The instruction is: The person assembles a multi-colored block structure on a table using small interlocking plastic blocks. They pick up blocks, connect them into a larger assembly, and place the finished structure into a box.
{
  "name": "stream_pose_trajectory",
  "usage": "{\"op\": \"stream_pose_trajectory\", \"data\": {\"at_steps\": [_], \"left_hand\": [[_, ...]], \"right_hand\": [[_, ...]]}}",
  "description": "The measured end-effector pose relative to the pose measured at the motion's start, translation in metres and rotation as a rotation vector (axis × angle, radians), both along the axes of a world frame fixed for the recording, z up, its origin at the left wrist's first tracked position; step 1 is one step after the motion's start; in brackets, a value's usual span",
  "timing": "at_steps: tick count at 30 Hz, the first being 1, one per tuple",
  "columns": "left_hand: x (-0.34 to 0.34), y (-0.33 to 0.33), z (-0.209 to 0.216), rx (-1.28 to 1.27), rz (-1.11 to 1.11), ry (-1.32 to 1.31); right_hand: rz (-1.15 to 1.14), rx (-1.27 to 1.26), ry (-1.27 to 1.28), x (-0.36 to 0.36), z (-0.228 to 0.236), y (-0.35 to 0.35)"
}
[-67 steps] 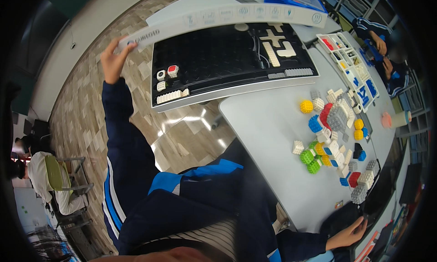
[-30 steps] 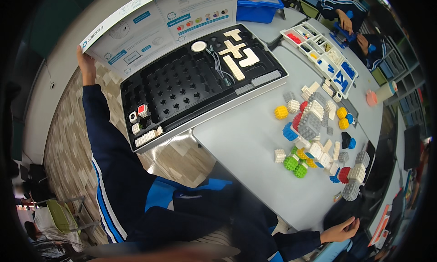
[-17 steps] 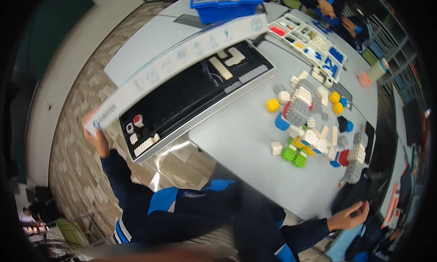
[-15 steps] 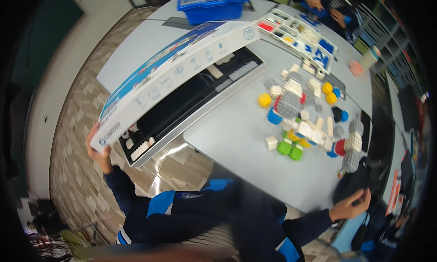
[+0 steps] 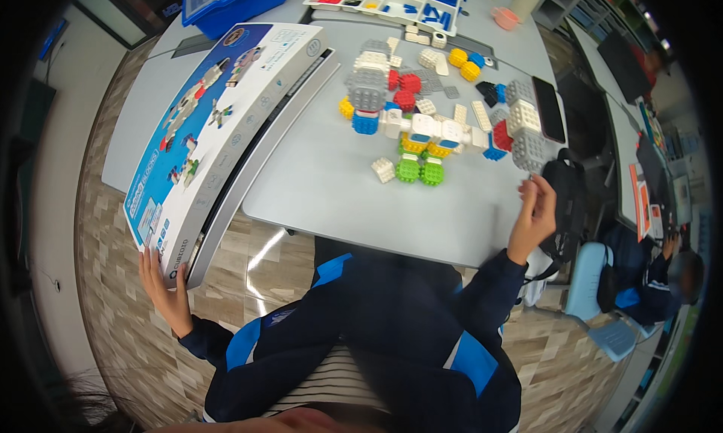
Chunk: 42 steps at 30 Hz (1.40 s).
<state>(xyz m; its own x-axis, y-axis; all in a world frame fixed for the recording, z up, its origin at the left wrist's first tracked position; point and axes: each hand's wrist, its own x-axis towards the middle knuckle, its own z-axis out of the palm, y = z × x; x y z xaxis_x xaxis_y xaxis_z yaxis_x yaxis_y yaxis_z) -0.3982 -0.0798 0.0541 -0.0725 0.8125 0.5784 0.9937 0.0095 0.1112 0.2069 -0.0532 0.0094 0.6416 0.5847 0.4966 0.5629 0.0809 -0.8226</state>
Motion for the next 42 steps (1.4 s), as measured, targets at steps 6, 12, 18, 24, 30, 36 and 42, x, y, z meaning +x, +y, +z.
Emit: {"op": "stream_pose_trajectory", "data": {"at_steps": [6, 12, 18, 24, 30, 36, 42], "left_hand": [[0.096, 0.060, 0.002, 0.277, -0.336, -0.253], [0.252, 0.128, -0.035, -0.200, -0.789, -0.838], [0.332, 0.130, -0.063, -0.452, -0.930, -0.750], [0.336, 0.118, -0.072, -0.329, -0.883, -0.538], [0.302, 0.111, -0.071, -0.339, -0.899, -0.460], [0.276, 0.096, -0.070, -0.359, -0.902, -0.471], [0.266, 0.086, -0.068, -0.425, -0.917, -0.517]], "right_hand": [[0.322, -0.292, 0.038, -0.026, -0.007, 0.014], [0.604, -0.317, 0.246, -0.072, -0.012, 0.029], [0.502, -0.369, -0.158, -0.089, -0.023, 0.035], [0.641, -0.343, -0.229, -0.083, -0.020, 0.022], [0.875, -0.410, -0.331, -0.079, -0.009, 0.008], [1.063, -0.432, -0.443, -0.054, -0.023, 0.011], [0.712, -0.398, -0.573, -0.003, -0.007, 0.064]]}}
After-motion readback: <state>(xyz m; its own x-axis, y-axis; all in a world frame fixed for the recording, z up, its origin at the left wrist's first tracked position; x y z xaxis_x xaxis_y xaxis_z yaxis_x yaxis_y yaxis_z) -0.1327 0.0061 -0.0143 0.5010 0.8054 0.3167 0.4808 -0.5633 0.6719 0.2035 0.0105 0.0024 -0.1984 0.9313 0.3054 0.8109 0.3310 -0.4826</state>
